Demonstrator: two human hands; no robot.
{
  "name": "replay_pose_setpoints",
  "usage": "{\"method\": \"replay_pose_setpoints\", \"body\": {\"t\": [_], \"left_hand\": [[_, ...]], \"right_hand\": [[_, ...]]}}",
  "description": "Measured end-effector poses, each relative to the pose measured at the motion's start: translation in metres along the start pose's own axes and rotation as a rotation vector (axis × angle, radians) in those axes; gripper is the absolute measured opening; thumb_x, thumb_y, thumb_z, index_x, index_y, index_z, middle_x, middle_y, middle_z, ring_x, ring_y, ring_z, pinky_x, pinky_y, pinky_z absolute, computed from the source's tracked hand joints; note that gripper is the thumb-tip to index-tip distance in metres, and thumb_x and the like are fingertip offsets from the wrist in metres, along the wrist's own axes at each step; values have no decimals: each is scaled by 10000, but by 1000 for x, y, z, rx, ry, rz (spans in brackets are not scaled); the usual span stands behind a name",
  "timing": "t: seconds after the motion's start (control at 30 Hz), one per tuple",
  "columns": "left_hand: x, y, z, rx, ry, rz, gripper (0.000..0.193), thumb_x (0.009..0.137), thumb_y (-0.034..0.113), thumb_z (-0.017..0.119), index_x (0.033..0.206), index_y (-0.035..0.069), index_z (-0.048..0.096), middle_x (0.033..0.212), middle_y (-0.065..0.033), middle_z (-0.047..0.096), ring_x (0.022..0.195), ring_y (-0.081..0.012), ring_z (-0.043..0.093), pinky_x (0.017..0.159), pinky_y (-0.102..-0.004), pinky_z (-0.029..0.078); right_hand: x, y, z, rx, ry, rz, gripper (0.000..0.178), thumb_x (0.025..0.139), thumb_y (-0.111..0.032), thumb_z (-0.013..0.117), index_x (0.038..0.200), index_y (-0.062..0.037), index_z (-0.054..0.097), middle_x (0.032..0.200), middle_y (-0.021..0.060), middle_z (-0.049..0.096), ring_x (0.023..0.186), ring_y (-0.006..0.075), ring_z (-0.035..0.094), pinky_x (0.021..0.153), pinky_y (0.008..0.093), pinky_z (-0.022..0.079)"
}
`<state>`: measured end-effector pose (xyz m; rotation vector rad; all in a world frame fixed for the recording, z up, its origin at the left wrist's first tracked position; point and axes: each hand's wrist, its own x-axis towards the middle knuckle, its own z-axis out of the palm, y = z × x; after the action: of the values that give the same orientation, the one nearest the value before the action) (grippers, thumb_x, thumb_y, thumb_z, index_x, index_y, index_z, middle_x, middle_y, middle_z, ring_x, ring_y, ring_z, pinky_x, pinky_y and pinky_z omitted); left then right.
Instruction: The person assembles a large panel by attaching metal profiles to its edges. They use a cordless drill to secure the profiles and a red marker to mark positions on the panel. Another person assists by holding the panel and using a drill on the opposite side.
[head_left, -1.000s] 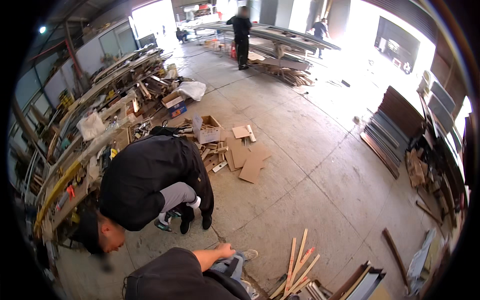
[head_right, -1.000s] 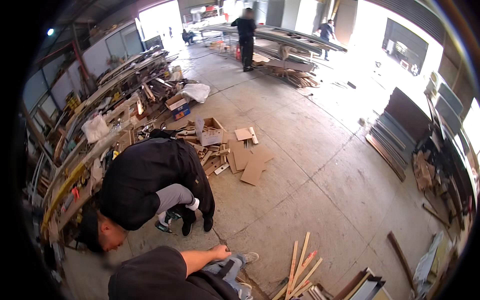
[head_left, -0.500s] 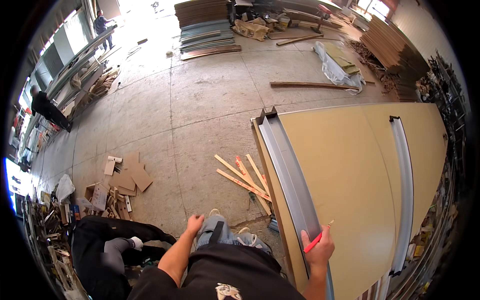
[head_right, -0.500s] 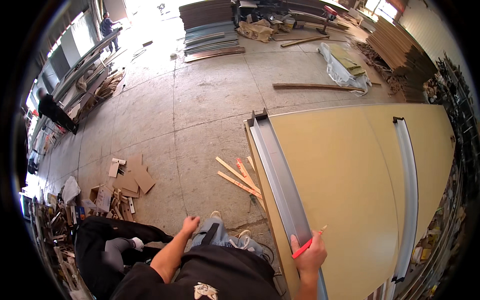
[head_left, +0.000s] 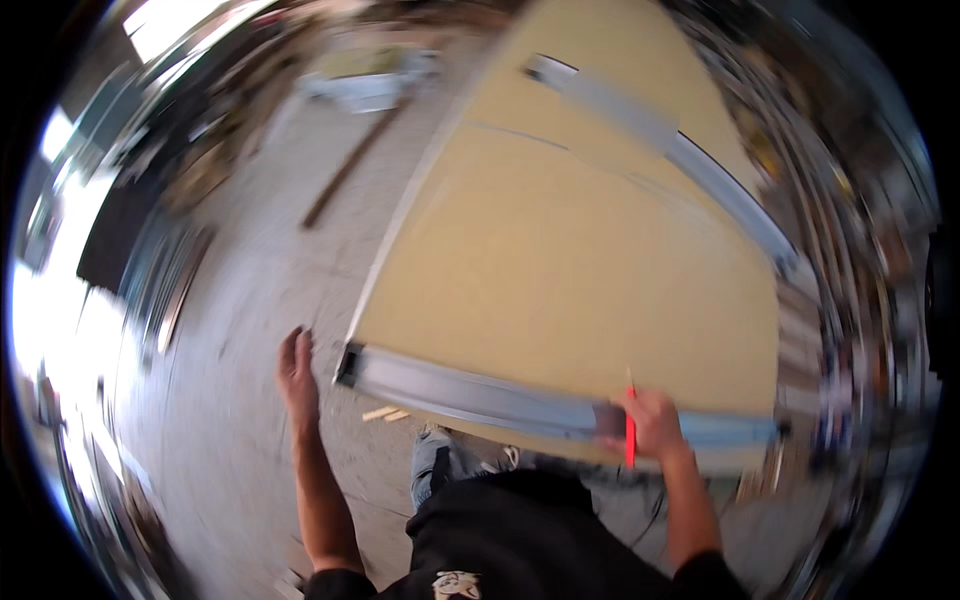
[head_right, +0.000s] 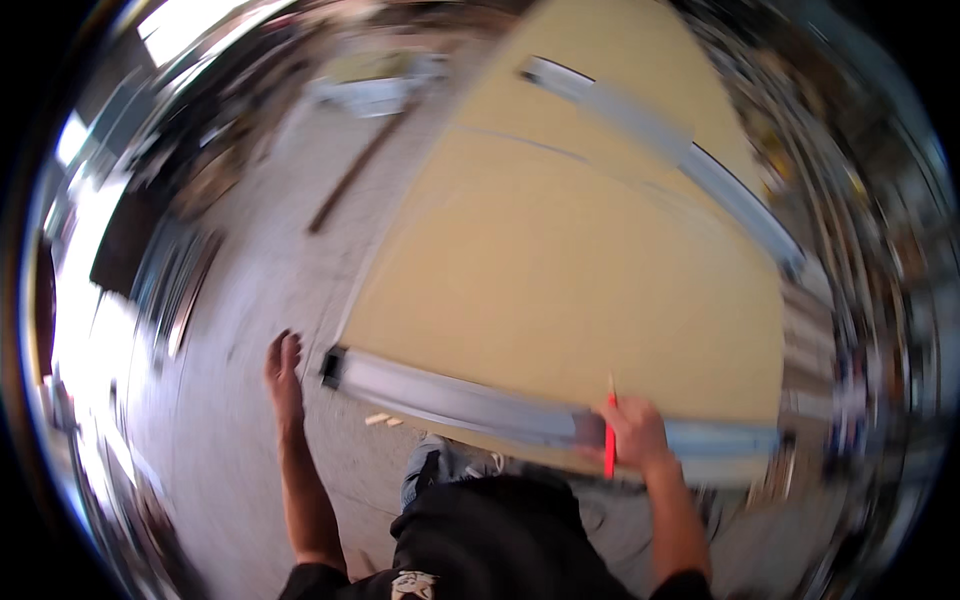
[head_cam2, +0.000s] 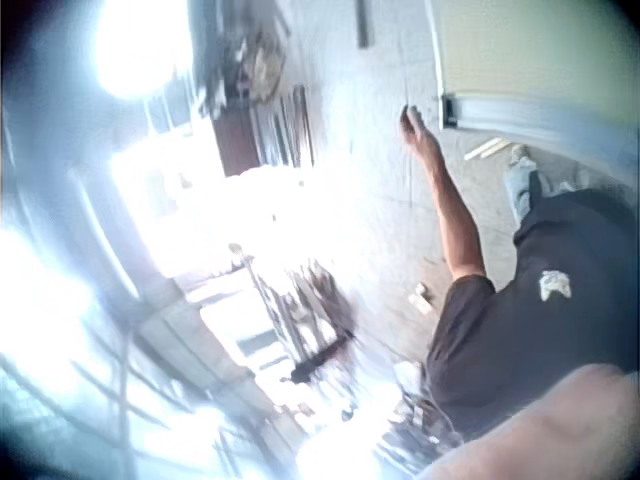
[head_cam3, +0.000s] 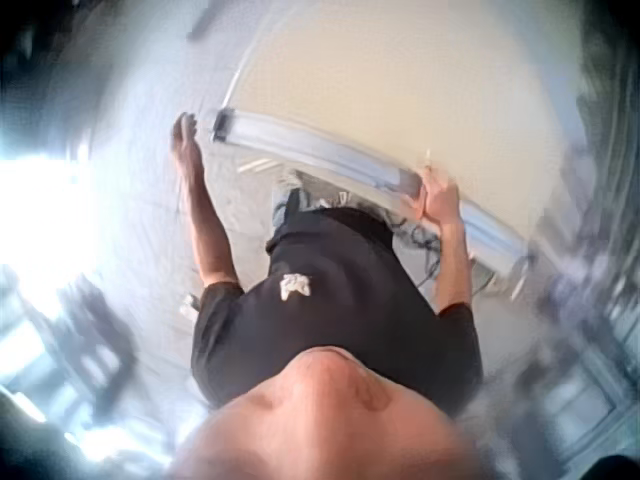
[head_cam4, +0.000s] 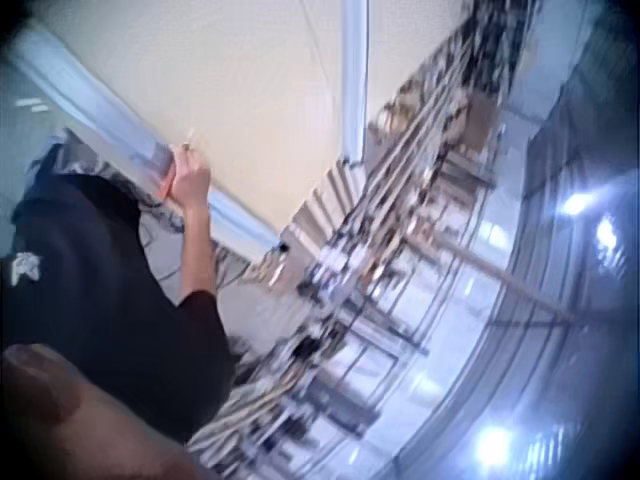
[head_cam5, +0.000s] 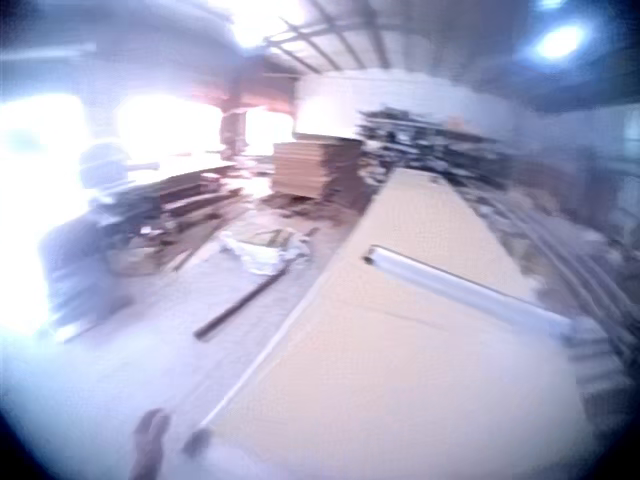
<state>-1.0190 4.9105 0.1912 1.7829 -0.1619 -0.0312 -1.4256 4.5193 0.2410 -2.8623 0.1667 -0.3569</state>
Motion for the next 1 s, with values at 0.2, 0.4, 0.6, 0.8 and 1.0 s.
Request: {"method": "replay_pose_setpoints", "body": {"t": [0.2,0.4,0.6,0.8,1.0], "left_hand": [[5,90,28,483,-406,744,358,938,54,677,1282,-24,618,1227,-198,654,1192,-377,595,1047,-475,453],[-46,136,89,476,-1250,950,680,758,129,831,1362,3,545,1335,-202,569,1288,-413,504,1083,-530,392],[-74,106,107,457,-1233,1145,709,788,246,831,1386,-4,544,1319,-242,594,1237,-440,555,1057,-518,430],[-81,105,145,593,-1359,1138,785,905,404,735,1507,-3,437,1384,-283,578,1239,-447,581,1043,-526,480],[-87,100,151,608,-1246,1105,622,906,347,730,1393,-5,571,1297,-261,648,1193,-428,626,1016,-494,515]], "right_hand": [[-17,-21,-15,-383,178,200,584,754,-501,830,1087,-53,657,1066,112,685,992,322,629,881,445,503],[-36,-178,17,-371,687,791,521,806,-394,834,1149,-55,638,1150,126,695,1015,342,646,860,475,520],[-127,-284,162,-101,706,1497,466,867,-398,784,1166,-68,648,1053,209,705,943,405,667,817,504,539],[-275,-405,381,420,217,2205,564,977,-561,503,1049,-52,735,1099,223,719,1079,425,669,913,504,547],[-297,-556,487,935,152,2714,684,901,-720,556,1036,-89,782,992,207,762,907,417,735,769,496,584]]}}
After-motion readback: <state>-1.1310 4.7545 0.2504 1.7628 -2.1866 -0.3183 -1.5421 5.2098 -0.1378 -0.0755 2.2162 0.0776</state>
